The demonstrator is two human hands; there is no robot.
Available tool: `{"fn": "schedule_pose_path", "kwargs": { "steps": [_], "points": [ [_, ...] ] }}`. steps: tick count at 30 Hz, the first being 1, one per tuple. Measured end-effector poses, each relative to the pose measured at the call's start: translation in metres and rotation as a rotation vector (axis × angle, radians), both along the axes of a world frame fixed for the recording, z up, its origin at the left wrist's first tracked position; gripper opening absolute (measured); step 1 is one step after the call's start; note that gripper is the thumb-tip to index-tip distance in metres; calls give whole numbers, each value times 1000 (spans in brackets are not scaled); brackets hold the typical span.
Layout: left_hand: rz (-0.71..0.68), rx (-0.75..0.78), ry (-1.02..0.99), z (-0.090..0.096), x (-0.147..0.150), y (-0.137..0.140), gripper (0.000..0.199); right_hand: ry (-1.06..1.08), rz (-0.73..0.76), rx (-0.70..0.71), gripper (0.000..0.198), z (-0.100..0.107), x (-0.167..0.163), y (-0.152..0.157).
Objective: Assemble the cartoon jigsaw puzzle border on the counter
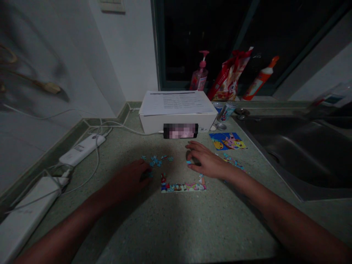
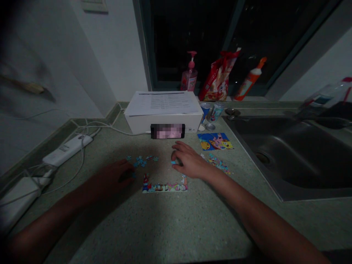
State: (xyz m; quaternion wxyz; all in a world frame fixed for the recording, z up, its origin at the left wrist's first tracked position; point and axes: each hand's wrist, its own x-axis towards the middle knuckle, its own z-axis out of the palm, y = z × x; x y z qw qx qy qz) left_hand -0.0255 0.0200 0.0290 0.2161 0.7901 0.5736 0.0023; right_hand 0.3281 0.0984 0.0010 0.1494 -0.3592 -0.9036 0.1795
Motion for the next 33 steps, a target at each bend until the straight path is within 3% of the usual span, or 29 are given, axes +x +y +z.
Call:
{"fn": "schedule_pose_path", "kwargs": {
  "steps": [10, 17, 27, 33],
  "points": [
    [-19, 18, -35, -3, -3, 0, 25, 126, -6, 19, 18, 0, -3, -3],
    [-21, 4, -21, 3, 0, -1, 26, 62, -103, -43, 10, 10, -6, -13],
    [-33, 0, -13, -5, -5, 0, 27, 276, -265, -470, 9, 4, 24, 1],
    [-23, 10, -13, -3, -5, 0, 24, 282, -283, -523, 8, 0, 31, 5]
  ]
}}
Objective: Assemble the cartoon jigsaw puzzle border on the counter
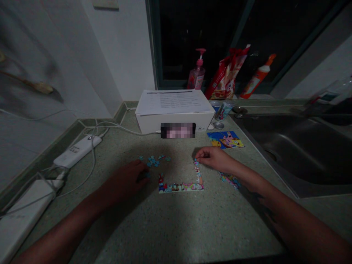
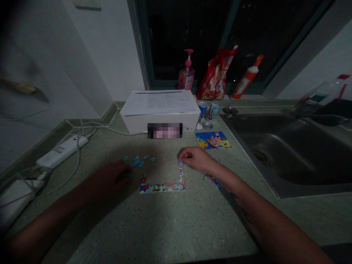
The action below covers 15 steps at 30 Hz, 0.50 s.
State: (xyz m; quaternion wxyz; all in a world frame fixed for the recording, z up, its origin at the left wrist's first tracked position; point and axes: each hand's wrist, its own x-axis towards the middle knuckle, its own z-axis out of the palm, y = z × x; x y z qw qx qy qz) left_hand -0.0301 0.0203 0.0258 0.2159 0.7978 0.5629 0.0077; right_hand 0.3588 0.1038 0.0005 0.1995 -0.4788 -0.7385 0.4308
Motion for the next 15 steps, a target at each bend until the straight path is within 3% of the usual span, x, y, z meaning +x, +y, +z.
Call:
{"fn": "schedule_pose_path", "kwargs": {
  "steps": [15],
  "points": [
    [15, -2, -8, 2, 2, 0, 24, -25, 43, 34, 9, -4, 0, -1]
  ]
}}
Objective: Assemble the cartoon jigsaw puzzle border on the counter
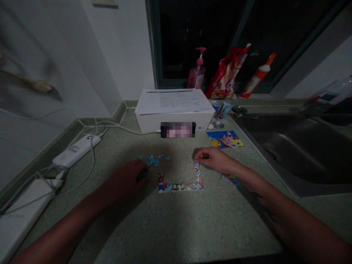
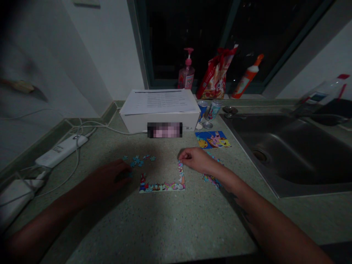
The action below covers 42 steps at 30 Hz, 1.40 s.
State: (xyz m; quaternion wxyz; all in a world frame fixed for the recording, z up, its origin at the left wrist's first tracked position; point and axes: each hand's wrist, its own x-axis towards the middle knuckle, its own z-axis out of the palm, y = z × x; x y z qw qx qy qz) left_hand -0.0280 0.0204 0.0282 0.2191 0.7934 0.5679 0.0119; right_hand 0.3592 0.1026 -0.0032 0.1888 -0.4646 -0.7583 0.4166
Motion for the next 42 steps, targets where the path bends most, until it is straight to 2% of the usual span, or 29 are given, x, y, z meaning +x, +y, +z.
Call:
{"fn": "schedule_pose_path", "kwargs": {
  "steps": [9, 25, 42],
  "points": [
    [1, -8, -6, 4, 2, -1, 25, -12, -6, 28, 8, -1, -2, -1],
    [-4, 5, -14, -1, -1, -1, 25, -68, 12, 106, 10, -3, -2, -3],
    [-11, -8, 29, 2, 1, -1, 25, -197, 5, 198, 10, 6, -7, -7]
  ]
}}
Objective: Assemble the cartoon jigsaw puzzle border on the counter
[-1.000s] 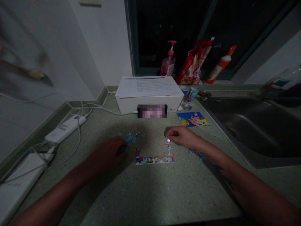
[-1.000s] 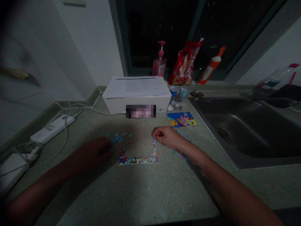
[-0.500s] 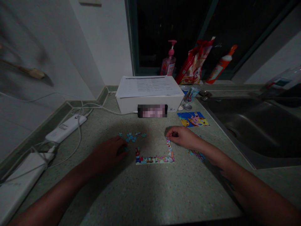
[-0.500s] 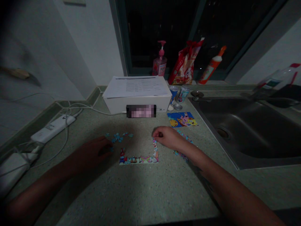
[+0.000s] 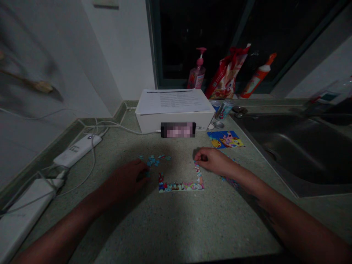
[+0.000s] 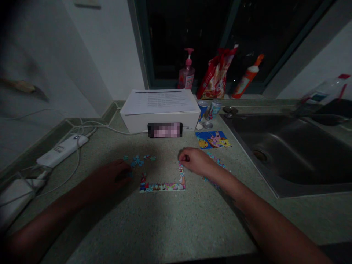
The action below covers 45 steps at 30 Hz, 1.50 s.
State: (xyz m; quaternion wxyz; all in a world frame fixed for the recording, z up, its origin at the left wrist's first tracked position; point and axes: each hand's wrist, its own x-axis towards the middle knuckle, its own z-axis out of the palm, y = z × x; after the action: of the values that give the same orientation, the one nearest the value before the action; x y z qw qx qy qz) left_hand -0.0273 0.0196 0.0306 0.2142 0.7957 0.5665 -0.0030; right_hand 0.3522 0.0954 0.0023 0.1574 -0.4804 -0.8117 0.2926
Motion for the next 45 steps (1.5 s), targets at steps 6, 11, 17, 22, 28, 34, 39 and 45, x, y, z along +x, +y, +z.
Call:
{"fn": "schedule_pose_path", "kwargs": {
  "steps": [6, 11, 17, 22, 28, 34, 39, 45],
  "points": [
    [-9, 18, -10, -3, -2, 0, 22, -36, 10, -14, 9, 4, 0, -1],
    [5, 29, -34, -7, -4, 0, 21, -92, -5, 8, 8, 12, 0, -4],
    [1, 19, -19, -3, -1, 0, 22, -342, -97, 159, 20, 27, -2, -6],
    [9, 13, -3, -1, 0, 0, 24, -477, -86, 156, 27, 30, -5, -7],
    [15, 13, -15, 1, 2, -1, 23, -482, -141, 156, 27, 30, -8, -9],
    [29, 30, -20, 6, 5, 0, 20, -584, -107, 213, 26, 31, -12, -11],
    [162, 137, -24, 10, -1, 6, 25, -565, -104, 239, 26, 26, -10, -11],
    [264, 206, 195, 24, -9, 9, 30, -545, -72, 264, 26, 19, -4, -8]
  ]
}}
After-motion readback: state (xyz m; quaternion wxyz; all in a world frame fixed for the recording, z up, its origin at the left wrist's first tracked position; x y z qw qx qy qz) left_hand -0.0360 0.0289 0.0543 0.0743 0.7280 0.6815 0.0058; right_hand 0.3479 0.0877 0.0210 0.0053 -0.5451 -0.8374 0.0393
